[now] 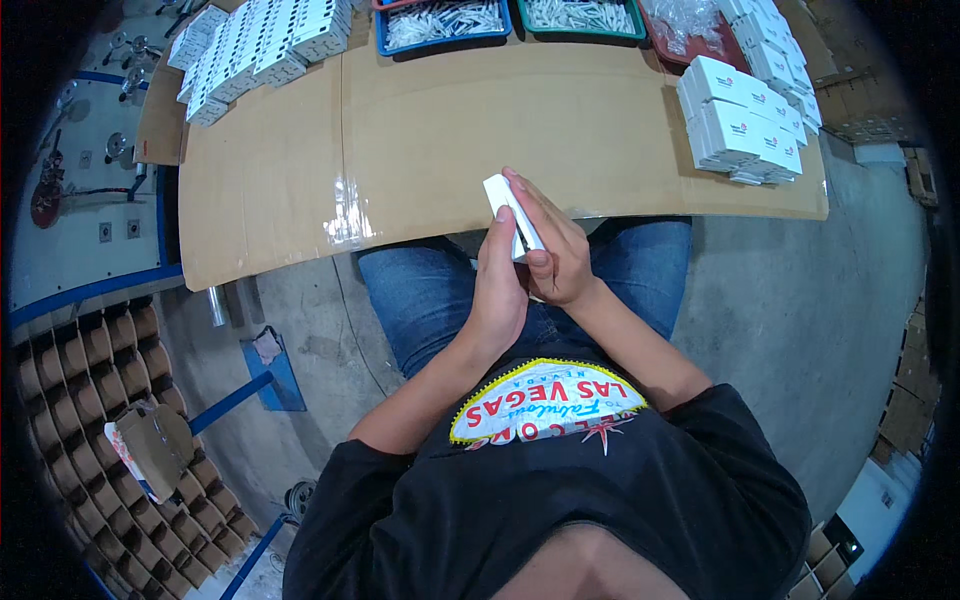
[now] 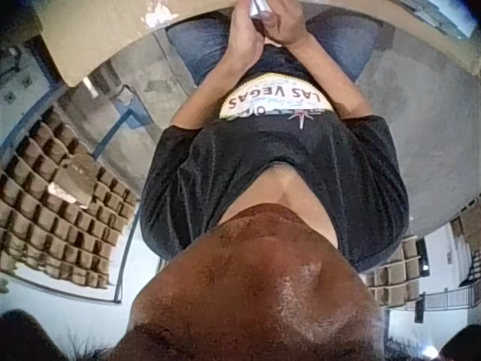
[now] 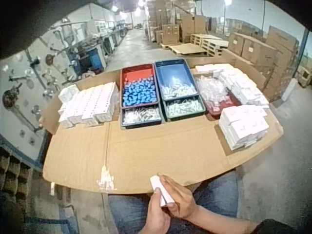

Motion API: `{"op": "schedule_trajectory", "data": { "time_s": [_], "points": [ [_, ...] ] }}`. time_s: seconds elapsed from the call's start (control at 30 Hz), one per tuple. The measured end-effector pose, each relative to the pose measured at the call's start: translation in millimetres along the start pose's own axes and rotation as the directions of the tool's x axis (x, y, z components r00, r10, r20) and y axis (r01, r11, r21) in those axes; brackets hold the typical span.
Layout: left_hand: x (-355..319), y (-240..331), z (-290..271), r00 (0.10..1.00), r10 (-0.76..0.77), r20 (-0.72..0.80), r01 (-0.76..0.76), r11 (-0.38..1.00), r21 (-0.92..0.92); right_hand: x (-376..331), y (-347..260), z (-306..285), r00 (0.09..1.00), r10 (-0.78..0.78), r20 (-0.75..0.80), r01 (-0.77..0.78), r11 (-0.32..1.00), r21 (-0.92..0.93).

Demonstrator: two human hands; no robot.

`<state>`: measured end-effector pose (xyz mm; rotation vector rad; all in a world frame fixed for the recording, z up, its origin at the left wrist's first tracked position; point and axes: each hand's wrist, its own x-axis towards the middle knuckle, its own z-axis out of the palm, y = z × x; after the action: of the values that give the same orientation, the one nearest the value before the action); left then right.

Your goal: Assembling small electronic or electrical components, placing them in plastic bags, and then into white boxes at a factory workbench.

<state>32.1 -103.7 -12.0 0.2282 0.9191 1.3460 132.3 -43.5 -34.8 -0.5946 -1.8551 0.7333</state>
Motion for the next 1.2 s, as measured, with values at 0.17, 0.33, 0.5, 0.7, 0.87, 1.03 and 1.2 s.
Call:
{"op": "schedule_trajectory", "data": {
  "time_s": [0.17, 0.33, 0.5, 0.7, 0.87, 1.03, 1.2],
  "points": [
    [1.5, 2.6, -1.5, 1.000, 0.017, -0.024, -0.017, 1.000, -0.013, 4.4, -2.8, -2.8, 0.998, 0.025, 0.059, -0.027, 0.999, 0.028],
    [5.8, 13.0, -0.7, 0.984, 0.172, -0.033, -0.157, 0.949, 0.274, 12.4, -13.3, -14.0, 0.956, 0.253, 0.150, -0.285, 0.922, 0.262],
    [7.8, 22.2, -5.4, 0.883, 0.424, 0.202, -0.414, 0.498, 0.762, 11.7, -17.3, -7.6, 0.826, 0.504, 0.253, -0.551, 0.625, 0.553],
    [10.8, 16.8, -13.7, 0.903, 0.370, 0.219, -0.397, 0.523, 0.754, 7.0, -12.1, -3.8, 0.769, 0.566, 0.298, -0.616, 0.531, 0.582],
    [12.7, 10.9, -20.7, 0.888, 0.394, 0.239, -0.432, 0.532, 0.728, 5.1, -7.9, -6.9, 0.746, 0.584, 0.320, -0.649, 0.528, 0.548],
    [21.7, 10.1, -30.3, 0.961, 0.276, -0.017, -0.230, 0.832, 0.504, 2.1, -4.4, -5.1, 0.804, 0.554, 0.218, -0.588, 0.682, 0.436],
    [1.9, 38.7, -0.4, 0.951, -0.309, -0.013, 0.306, 0.931, 0.198, 4.1, -5.0, -14.4, 0.934, 0.297, 0.201, -0.303, 0.953, -0.001]
  ]
}}
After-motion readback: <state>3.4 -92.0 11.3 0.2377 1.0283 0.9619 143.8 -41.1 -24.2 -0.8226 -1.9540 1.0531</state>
